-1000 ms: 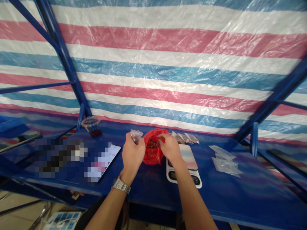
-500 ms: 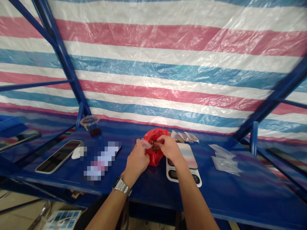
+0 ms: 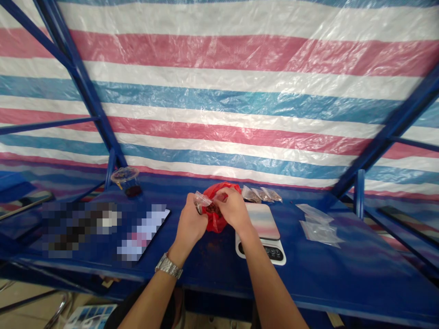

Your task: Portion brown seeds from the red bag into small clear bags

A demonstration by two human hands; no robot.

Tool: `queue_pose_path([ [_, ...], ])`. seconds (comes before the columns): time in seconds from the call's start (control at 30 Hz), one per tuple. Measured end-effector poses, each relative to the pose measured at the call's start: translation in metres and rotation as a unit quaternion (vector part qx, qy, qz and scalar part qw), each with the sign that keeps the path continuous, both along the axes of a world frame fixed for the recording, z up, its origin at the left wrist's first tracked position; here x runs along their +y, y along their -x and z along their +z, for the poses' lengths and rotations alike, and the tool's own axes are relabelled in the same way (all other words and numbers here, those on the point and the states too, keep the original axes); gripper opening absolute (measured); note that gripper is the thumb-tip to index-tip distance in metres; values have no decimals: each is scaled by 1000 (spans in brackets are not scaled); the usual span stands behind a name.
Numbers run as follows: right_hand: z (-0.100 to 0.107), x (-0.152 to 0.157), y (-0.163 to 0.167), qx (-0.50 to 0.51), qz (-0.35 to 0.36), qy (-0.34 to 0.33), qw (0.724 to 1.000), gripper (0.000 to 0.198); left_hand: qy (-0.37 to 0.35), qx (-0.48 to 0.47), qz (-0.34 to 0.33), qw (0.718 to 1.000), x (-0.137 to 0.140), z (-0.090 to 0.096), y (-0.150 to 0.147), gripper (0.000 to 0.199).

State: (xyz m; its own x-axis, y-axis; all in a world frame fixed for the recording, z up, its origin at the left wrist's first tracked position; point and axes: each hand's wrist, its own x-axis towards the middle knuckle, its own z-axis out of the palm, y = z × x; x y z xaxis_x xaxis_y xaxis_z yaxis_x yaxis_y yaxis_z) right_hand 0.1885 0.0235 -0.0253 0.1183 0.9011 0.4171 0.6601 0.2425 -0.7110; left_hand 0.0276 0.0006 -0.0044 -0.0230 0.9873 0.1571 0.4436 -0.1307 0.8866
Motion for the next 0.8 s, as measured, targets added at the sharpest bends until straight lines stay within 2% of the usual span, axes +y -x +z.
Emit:
queue_pose_path([
  [0.13, 2, -6, -7, -69, -47, 57, 995, 14, 6, -7, 17, 1000, 2, -8, 1, 37],
  [0.23, 1, -8, -5, -76, -27, 85, 993, 16, 25, -31, 6, 999, 3, -14, -1, 36],
  [0.33, 0, -8, -1, -43, 16, 108, 993, 16, 27, -68, 28, 997, 4, -13, -5, 36],
  [0.47, 2, -8, -2, -1, 31, 137, 990, 9, 34, -136, 58, 988, 4, -4, -9, 38],
  [0.57, 5, -9, -6, 33, 69, 136, 988, 17, 34, -175, 57, 982, 3, 1, -11, 40],
  [0.7, 5, -7, -10, 75, 79, 125, 986, 22, 19, -171, 36, 985, 5, 0, -12, 39],
  [0.8, 4, -4, -15, 142, 83, 118, 979, 26, -9, -156, -13, 988, 8, -6, -12, 35],
])
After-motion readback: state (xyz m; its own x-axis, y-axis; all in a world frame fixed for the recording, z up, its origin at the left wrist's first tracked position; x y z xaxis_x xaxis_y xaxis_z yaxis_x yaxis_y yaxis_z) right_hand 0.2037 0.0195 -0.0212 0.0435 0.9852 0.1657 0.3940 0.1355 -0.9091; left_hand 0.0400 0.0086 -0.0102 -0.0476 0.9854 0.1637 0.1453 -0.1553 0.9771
